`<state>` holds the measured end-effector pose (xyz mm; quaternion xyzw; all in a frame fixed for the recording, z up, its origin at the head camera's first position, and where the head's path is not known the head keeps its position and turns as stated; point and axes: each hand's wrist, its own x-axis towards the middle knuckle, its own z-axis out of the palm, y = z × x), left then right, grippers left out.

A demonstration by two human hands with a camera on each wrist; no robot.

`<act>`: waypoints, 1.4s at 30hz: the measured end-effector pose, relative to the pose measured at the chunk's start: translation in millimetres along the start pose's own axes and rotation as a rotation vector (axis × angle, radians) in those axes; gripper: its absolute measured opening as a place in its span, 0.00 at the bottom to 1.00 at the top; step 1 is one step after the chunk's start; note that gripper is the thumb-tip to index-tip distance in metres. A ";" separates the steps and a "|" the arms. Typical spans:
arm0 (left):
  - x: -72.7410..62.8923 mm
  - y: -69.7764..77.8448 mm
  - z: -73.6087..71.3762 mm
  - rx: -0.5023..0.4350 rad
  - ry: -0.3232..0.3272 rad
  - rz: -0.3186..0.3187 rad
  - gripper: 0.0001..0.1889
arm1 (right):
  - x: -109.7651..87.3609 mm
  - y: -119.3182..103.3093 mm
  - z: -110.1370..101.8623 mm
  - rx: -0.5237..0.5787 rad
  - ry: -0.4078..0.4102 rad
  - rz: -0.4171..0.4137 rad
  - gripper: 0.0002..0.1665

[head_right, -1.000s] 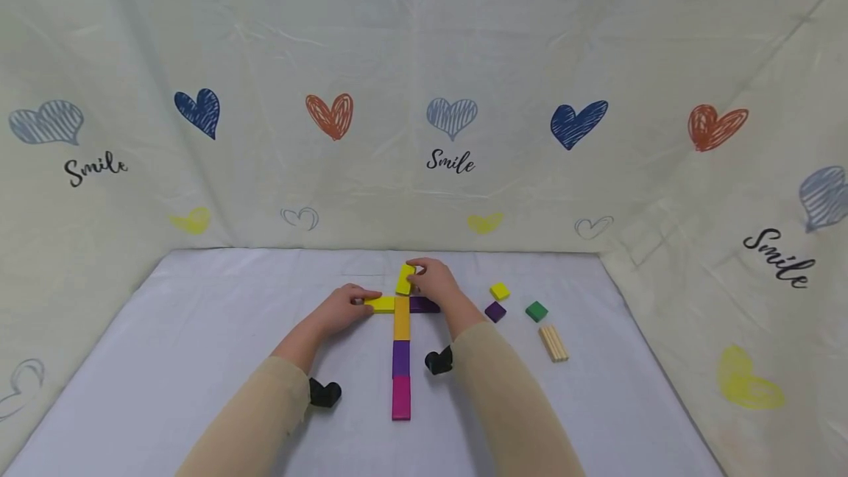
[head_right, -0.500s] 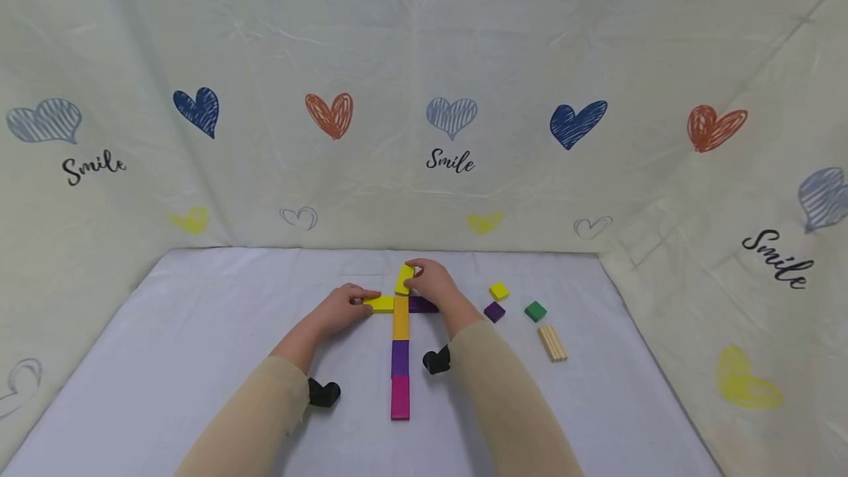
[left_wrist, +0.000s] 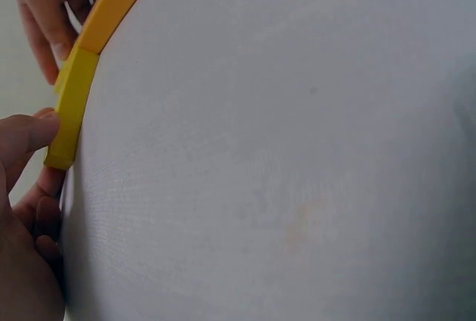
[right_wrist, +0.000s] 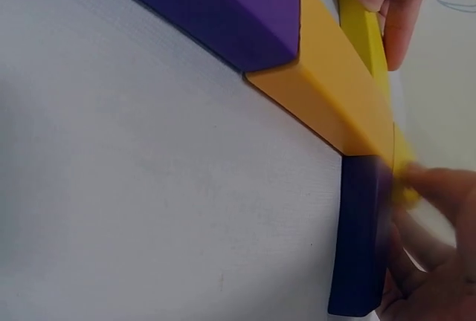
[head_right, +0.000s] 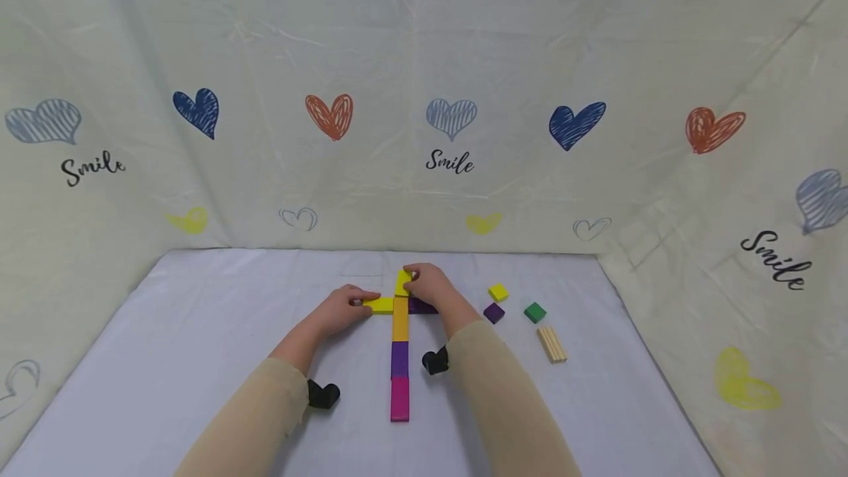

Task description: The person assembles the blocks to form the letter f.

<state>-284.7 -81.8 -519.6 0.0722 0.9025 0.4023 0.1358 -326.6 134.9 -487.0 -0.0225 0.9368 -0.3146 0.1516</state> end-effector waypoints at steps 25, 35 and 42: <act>-1.8 1.1 -0.3 0.000 0.005 -0.007 0.17 | 3.1 1.5 4.1 -0.052 -0.036 0.028 0.29; -1.0 2.2 0.2 0.009 0.006 -0.008 0.17 | -5.3 0.6 1.8 0.006 -0.016 -0.006 0.30; -2.5 2.3 0.4 0.010 0.007 -0.006 0.17 | -14.2 3.1 -1.2 0.040 0.032 -0.063 0.29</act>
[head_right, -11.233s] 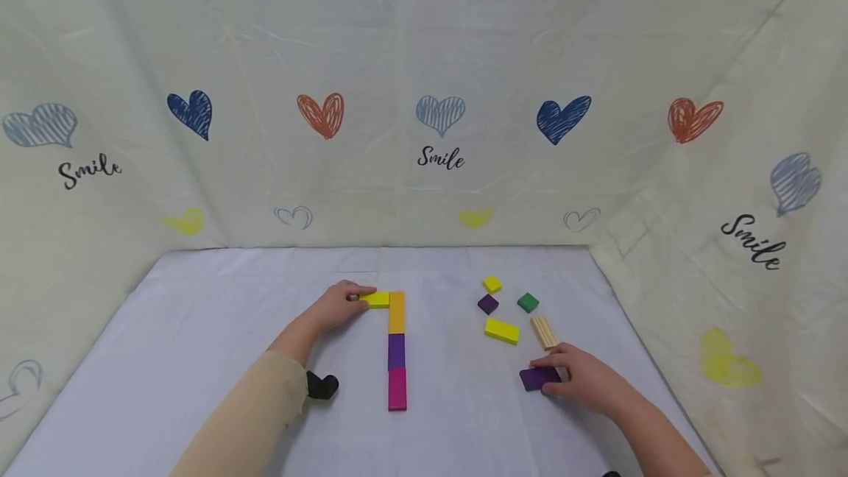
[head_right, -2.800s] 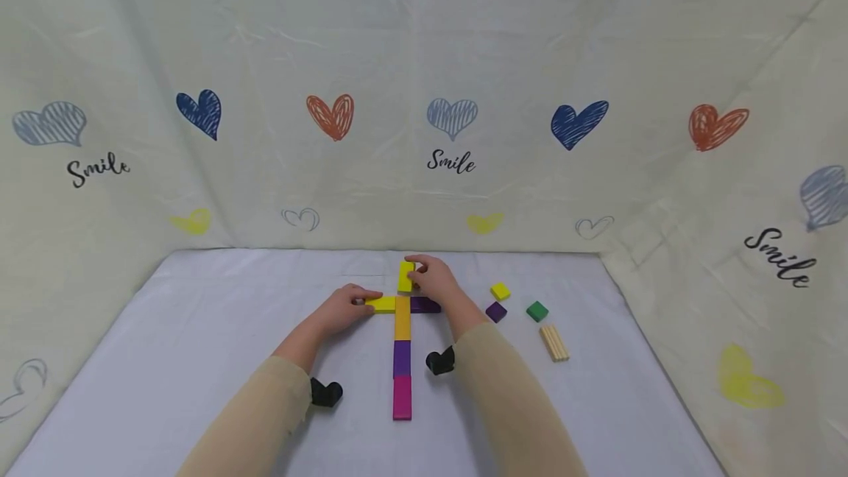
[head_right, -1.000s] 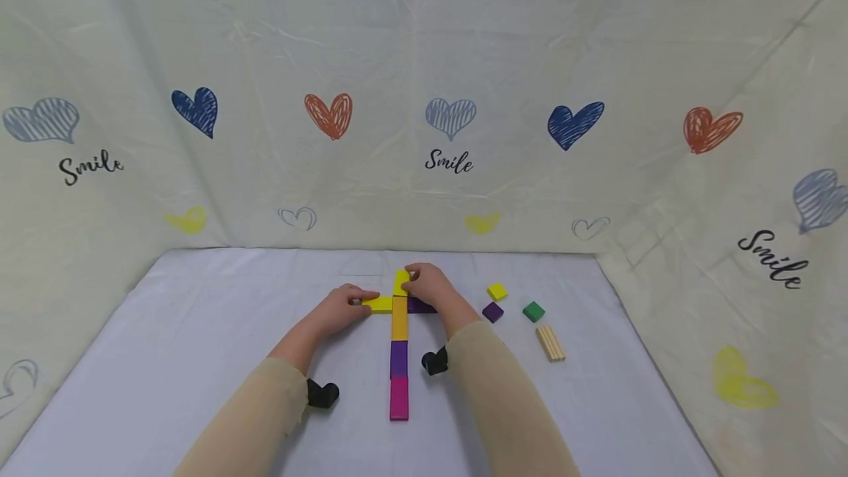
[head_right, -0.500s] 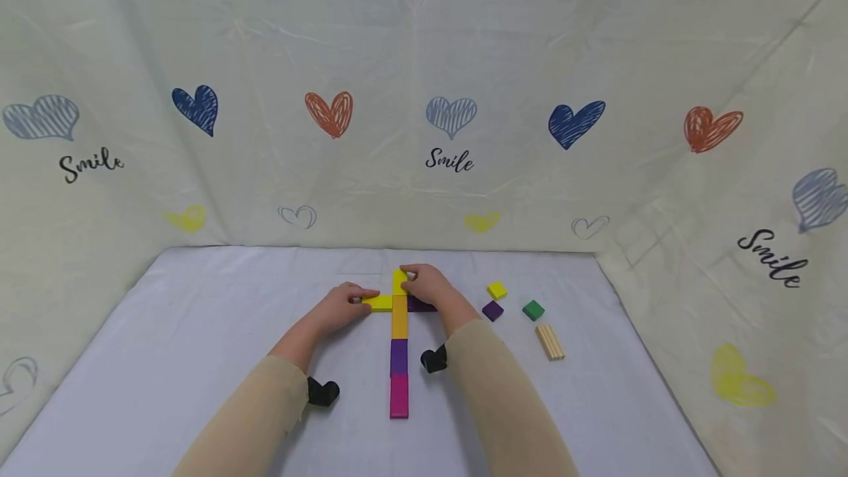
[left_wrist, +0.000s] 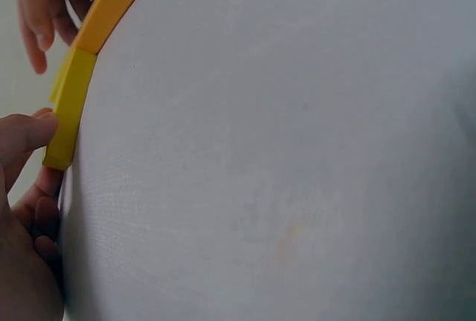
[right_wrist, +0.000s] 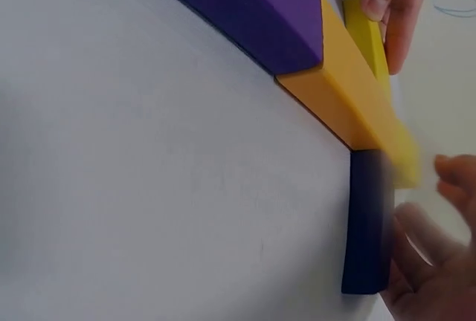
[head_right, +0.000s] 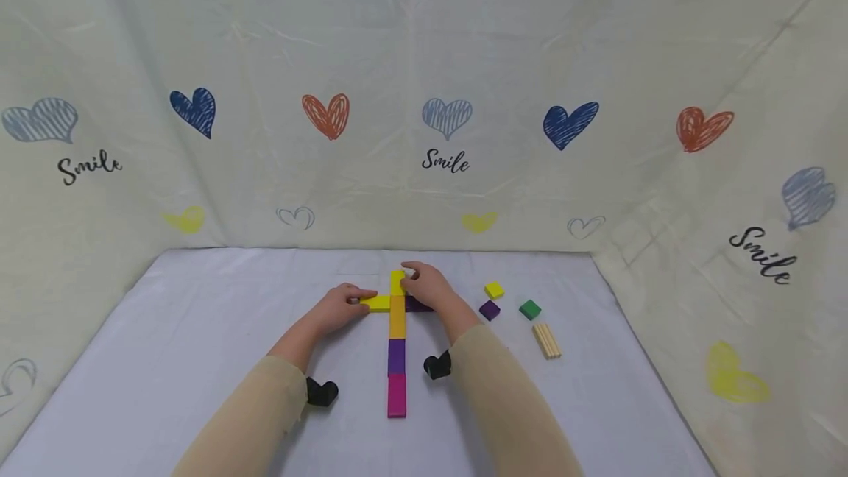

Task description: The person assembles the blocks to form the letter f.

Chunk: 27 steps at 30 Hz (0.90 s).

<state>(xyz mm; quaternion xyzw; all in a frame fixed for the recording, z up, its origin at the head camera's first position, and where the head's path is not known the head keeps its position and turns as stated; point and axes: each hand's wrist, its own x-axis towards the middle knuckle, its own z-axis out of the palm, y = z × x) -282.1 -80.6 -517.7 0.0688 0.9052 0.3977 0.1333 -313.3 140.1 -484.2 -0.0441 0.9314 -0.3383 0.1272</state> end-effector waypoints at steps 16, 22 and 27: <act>0.0 1.8 3.0 0.008 0.018 -0.023 0.17 | -37.1 34.6 -38.4 -0.032 0.115 -0.076 0.26; -1.1 1.7 2.1 0.022 0.015 -0.015 0.17 | -64.3 59.1 -61.5 -0.076 0.147 -0.099 0.26; -0.6 3.2 2.3 0.027 0.012 -0.005 0.17 | -90.9 86.7 -82.2 -0.061 0.162 -0.064 0.26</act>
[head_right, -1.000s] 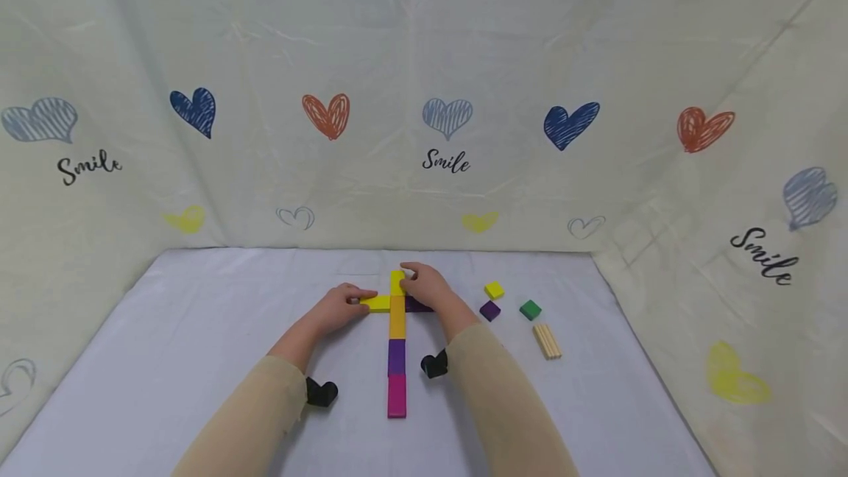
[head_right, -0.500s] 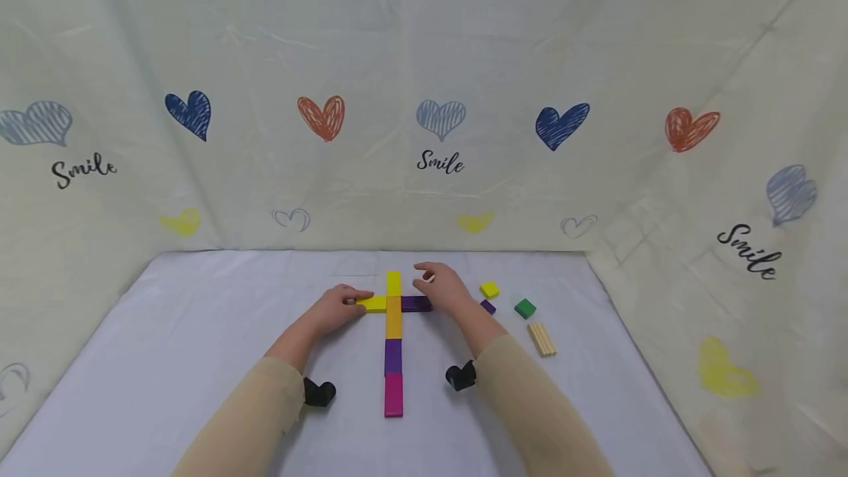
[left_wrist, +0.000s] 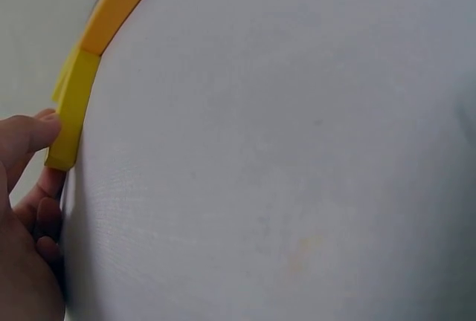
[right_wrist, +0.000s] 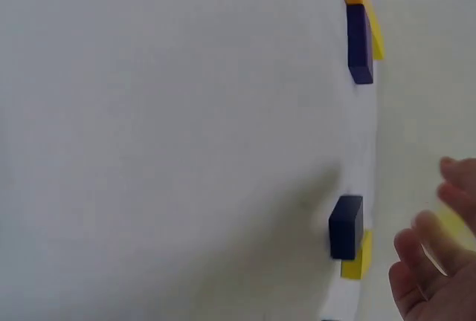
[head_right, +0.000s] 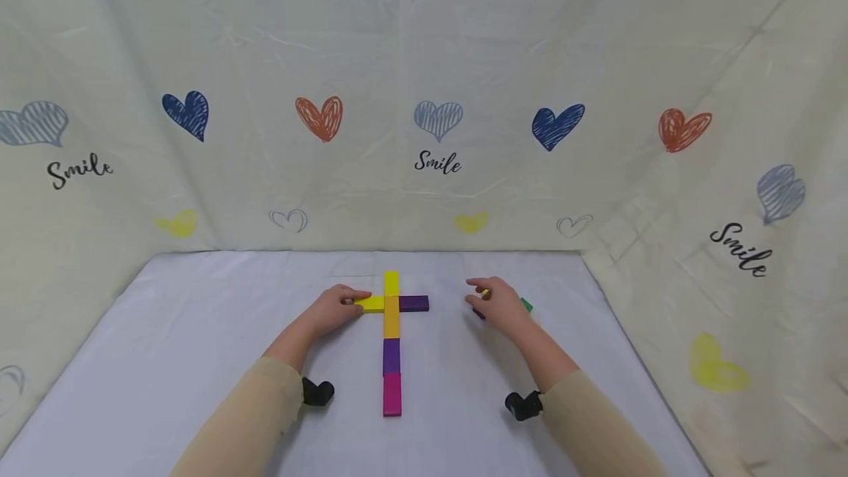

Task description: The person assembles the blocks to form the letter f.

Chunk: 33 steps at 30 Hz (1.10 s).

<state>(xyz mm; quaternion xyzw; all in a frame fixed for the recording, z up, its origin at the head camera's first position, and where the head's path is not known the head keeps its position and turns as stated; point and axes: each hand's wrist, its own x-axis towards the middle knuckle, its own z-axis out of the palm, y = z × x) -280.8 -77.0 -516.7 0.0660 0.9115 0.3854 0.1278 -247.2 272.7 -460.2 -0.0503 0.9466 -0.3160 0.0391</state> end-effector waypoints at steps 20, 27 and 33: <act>-2.1 -3.8 -7.2 -0.032 0.005 -0.010 0.17 | -56.7 82.6 -52.1 -0.059 -0.050 0.132 0.32; -1.9 -5.1 -6.0 -0.040 0.001 -0.012 0.17 | -54.4 92.2 -48.9 -0.028 -0.131 0.213 0.36; -0.3 -3.3 -3.7 -0.043 -0.016 0.001 0.17 | -59.4 95.4 -47.8 -0.010 -0.140 0.213 0.34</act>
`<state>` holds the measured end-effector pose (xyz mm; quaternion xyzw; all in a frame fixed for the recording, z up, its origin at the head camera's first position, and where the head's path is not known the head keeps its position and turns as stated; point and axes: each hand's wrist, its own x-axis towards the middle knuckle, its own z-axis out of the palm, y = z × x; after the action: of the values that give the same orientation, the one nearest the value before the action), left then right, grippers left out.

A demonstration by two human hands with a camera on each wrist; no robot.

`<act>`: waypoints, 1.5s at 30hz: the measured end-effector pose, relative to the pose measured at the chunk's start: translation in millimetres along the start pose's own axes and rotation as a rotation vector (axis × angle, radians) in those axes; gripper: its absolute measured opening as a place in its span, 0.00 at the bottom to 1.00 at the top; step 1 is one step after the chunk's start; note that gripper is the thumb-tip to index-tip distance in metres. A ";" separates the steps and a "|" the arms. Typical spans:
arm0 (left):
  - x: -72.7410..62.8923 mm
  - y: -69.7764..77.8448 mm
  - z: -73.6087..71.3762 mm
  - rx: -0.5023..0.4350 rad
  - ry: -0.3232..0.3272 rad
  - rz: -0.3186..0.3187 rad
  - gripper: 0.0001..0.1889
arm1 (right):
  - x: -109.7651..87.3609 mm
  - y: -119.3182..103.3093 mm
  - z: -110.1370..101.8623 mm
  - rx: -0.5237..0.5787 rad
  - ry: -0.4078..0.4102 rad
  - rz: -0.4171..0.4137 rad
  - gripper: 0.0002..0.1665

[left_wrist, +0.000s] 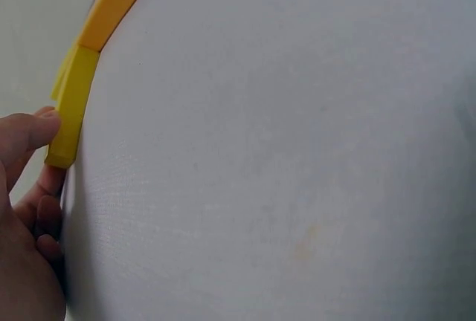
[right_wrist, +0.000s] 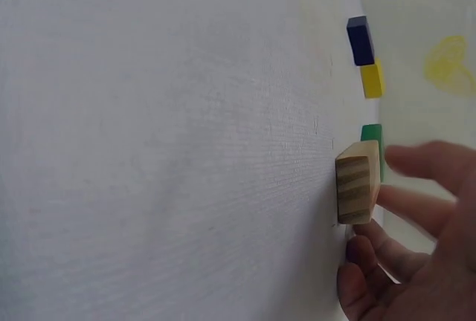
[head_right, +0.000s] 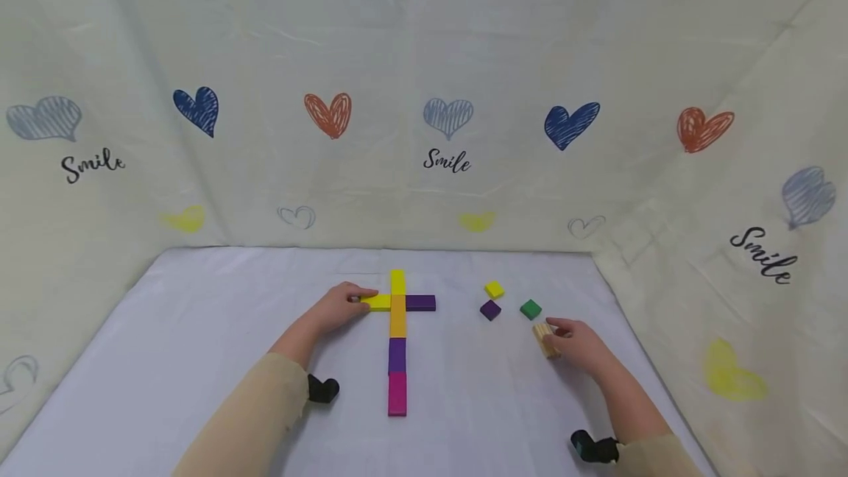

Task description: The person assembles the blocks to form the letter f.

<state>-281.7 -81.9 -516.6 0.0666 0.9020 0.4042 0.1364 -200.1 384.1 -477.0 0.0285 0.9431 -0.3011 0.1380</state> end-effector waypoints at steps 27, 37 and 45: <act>-2.3 4.2 0.1 -0.006 0.003 -0.023 0.17 | -1.0 -0.6 -3.9 0.033 -0.010 0.000 0.27; -2.2 2.8 -0.6 -0.013 0.005 -0.026 0.17 | -1.9 -12.5 -13.0 0.201 0.037 -0.031 0.31; -1.7 3.4 -0.2 -0.003 -0.002 -0.022 0.17 | 5.5 -32.7 -11.8 0.278 0.046 -0.030 0.33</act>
<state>-280.1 -80.2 -513.6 0.0566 0.9019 0.4041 0.1417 -212.7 364.1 -451.0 0.0400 0.8956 -0.4300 0.1067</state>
